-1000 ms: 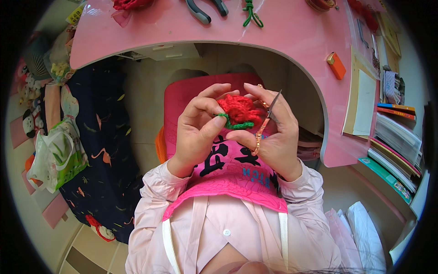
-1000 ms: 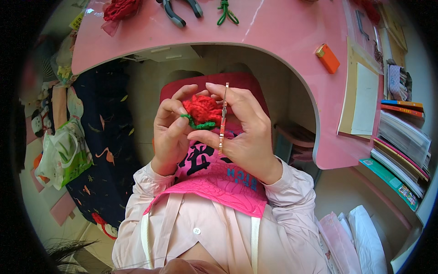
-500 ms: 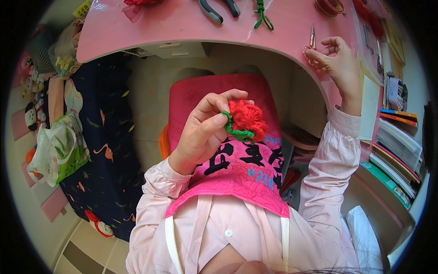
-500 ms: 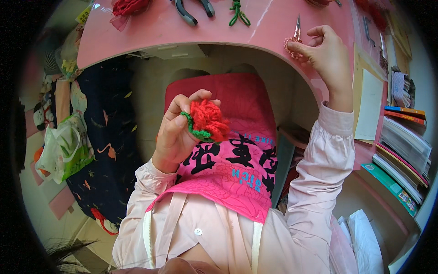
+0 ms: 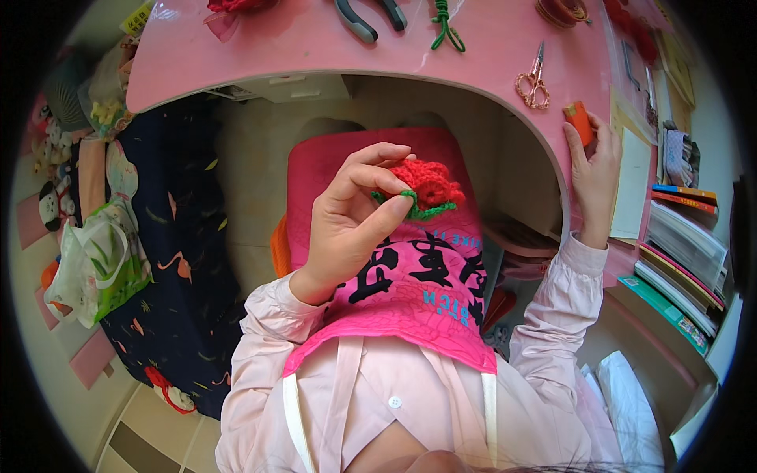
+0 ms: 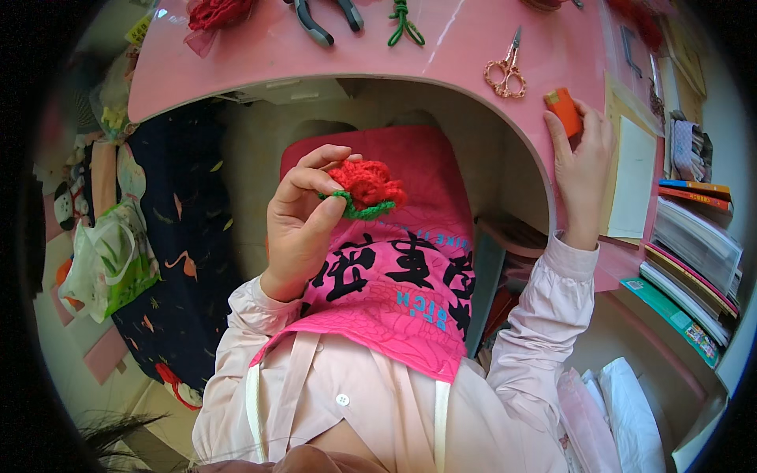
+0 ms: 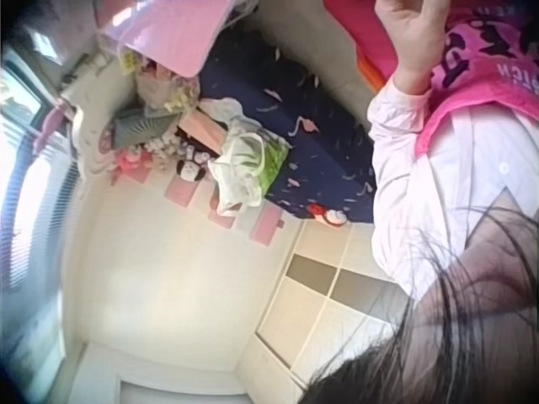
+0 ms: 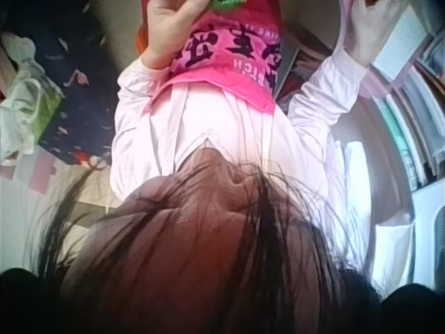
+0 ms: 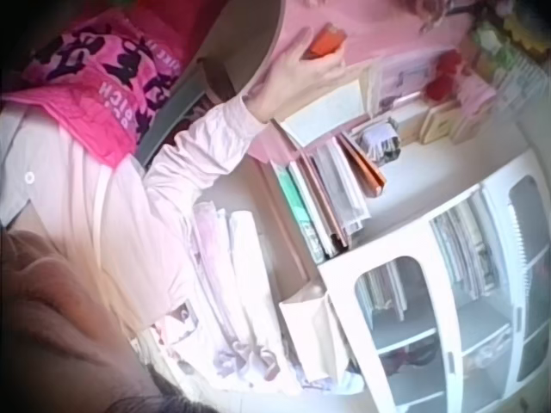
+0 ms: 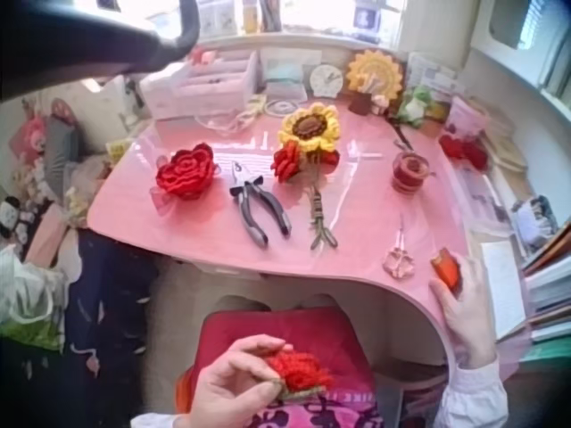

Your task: The person finishes a red artificial rose by using a lighter to seal the green stem and then trimming excess material with scissors. They place the completed rose on a pink desk alongside other finished flowers, pick up another rose to adjust its petals, and then walk through the house carrying the flower.

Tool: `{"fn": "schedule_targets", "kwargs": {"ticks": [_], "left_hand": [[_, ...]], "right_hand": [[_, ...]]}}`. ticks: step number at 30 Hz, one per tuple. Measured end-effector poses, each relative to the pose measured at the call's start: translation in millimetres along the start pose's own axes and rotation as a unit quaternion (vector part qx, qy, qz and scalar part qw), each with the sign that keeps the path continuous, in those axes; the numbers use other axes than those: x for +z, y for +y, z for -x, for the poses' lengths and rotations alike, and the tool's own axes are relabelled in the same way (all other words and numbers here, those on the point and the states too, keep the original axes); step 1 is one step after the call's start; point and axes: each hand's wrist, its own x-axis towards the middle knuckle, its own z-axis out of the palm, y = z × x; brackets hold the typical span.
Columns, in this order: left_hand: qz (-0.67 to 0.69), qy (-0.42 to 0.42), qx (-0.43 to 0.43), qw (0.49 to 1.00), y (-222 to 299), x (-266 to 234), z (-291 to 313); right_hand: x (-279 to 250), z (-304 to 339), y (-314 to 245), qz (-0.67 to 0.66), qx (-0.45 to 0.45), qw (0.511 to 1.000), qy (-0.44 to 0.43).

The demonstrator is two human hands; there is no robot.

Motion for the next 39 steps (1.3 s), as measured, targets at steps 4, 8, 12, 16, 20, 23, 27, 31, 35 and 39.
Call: {"fn": "schedule_targets", "kwargs": {"ticks": [4,8,12,16,20,23,27,31,35,39], "left_hand": [[-0.072,0.0,0.041,0.997,-2,0,-2],[-0.11,0.006,0.057,0.992,-2,1,-2],[-0.119,0.008,0.055,0.991,-5,3,-1],[-0.119,0.01,0.045,0.992,-4,4,-1],[-0.11,0.006,0.047,0.993,-6,6,-2],[-0.11,0.005,0.044,0.993,-6,6,-2],[-0.105,0.006,0.037,0.994,-5,6,-2],[-0.11,0.003,0.041,0.993,-6,6,-1],[-0.116,0.002,0.039,0.993,-4,7,0],[-0.121,-0.005,0.044,0.992,-4,6,0]], "right_hand": [[-5,9,-25,-0.206,0.044,0.978,0.011],[-18,60,-95,-0.681,0.153,0.7,-0.15],[-9,79,-124,-0.549,0.048,0.827,-0.109],[-8,74,-135,-0.461,-0.025,0.886,-0.039],[-10,76,-141,-0.435,-0.065,0.898,-0.027],[-13,74,-144,-0.404,-0.092,0.909,-0.03],[-10,77,-148,-0.409,-0.091,0.907,-0.03],[-7,80,-149,-0.384,-0.092,0.918,-0.032],[-5,79,-152,-0.375,-0.095,0.922,-0.005],[-6,77,-152,-0.353,-0.1,0.93,-0.007]]}}
